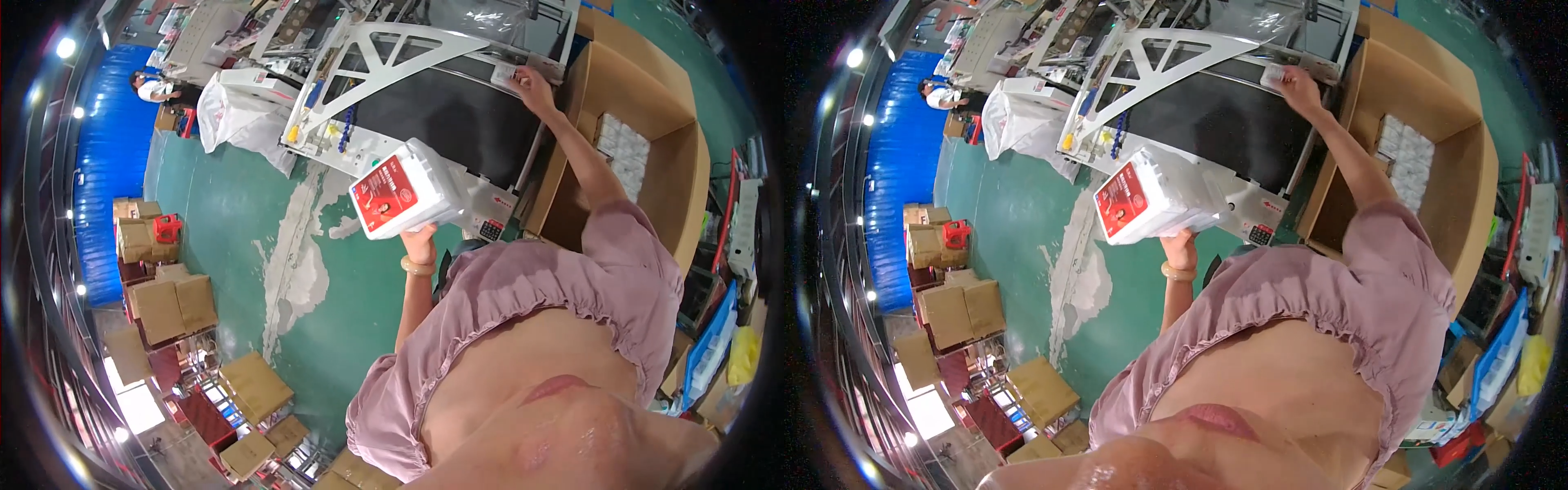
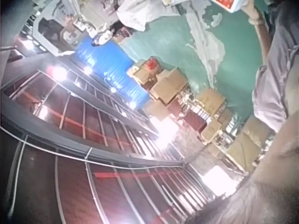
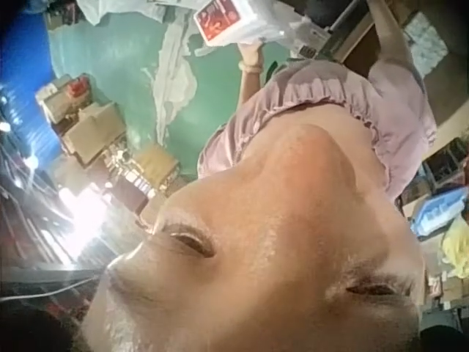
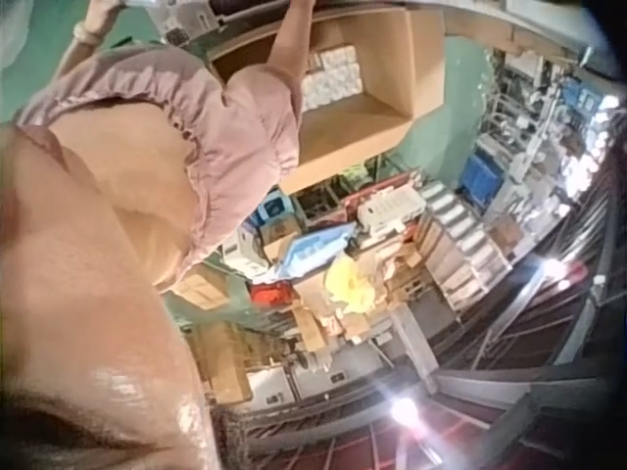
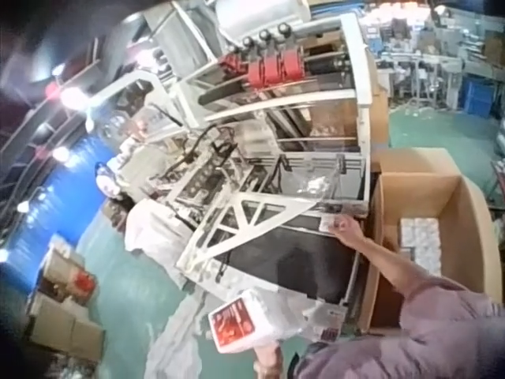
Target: Organizing small boxed products into larger shipping containers and placing items on a conveyor belt.
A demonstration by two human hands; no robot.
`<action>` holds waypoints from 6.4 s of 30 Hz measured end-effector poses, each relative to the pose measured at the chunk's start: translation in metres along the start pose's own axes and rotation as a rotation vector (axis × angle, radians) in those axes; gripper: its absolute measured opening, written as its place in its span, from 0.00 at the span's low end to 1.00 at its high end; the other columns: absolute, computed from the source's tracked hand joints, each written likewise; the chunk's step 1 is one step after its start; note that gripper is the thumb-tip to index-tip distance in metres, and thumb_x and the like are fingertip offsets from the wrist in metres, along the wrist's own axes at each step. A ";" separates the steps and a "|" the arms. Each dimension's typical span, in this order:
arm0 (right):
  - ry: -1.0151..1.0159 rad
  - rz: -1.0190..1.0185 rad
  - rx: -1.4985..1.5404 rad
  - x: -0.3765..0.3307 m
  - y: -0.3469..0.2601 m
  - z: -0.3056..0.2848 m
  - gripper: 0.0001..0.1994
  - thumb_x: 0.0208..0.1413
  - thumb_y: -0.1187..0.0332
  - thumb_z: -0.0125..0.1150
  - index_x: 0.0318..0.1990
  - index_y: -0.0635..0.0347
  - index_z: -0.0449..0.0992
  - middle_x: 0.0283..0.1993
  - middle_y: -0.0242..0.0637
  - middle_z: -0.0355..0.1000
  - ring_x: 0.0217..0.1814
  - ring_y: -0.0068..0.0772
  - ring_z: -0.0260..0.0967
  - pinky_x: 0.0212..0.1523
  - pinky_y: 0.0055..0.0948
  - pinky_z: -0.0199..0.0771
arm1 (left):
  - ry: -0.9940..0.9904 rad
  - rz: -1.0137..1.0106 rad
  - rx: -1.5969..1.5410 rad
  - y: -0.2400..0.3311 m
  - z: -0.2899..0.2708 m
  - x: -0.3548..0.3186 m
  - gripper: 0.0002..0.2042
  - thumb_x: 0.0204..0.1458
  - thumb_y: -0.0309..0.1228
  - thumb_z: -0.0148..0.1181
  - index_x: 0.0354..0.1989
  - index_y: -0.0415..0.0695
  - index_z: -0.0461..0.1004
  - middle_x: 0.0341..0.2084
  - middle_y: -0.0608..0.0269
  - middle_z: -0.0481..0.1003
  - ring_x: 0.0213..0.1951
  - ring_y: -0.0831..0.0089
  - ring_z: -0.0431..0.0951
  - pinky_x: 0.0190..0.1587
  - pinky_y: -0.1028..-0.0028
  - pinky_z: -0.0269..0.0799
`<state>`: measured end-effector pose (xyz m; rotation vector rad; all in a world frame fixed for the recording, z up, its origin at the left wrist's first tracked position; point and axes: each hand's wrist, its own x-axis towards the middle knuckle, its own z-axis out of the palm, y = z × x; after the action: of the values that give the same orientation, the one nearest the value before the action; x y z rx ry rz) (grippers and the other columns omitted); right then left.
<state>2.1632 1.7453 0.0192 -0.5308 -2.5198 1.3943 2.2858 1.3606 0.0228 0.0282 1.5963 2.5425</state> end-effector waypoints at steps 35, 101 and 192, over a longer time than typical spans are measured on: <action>0.378 0.394 0.340 0.053 0.022 -0.059 0.34 0.38 0.49 0.68 0.46 0.67 0.64 0.48 0.45 0.65 0.47 0.37 0.68 0.47 0.35 0.69 | 0.034 0.045 -0.022 -0.006 0.007 -0.007 0.26 0.42 0.26 0.61 0.53 0.39 0.62 0.42 0.61 0.70 0.43 0.67 0.72 0.42 0.68 0.71; 0.592 0.715 0.017 0.029 0.077 -0.015 0.38 0.40 0.51 0.68 0.51 0.70 0.58 0.43 0.51 0.67 0.43 0.43 0.70 0.39 0.38 0.72 | -0.018 0.067 -0.027 -0.009 -0.002 -0.018 0.29 0.44 0.29 0.61 0.56 0.41 0.58 0.49 0.58 0.67 0.49 0.62 0.71 0.48 0.63 0.71; -0.692 -0.407 0.858 -0.153 -0.119 0.029 0.38 0.46 0.65 0.63 0.63 0.60 0.49 0.62 0.42 0.53 0.64 0.30 0.48 0.61 0.32 0.51 | 0.021 0.403 0.617 0.035 0.072 0.012 0.40 0.36 0.34 0.70 0.56 0.37 0.53 0.45 0.55 0.67 0.47 0.67 0.72 0.47 0.69 0.68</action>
<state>2.2676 1.6026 0.1035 0.6770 -1.8860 2.4895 2.2770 1.4116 0.0846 0.4253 2.5314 2.1704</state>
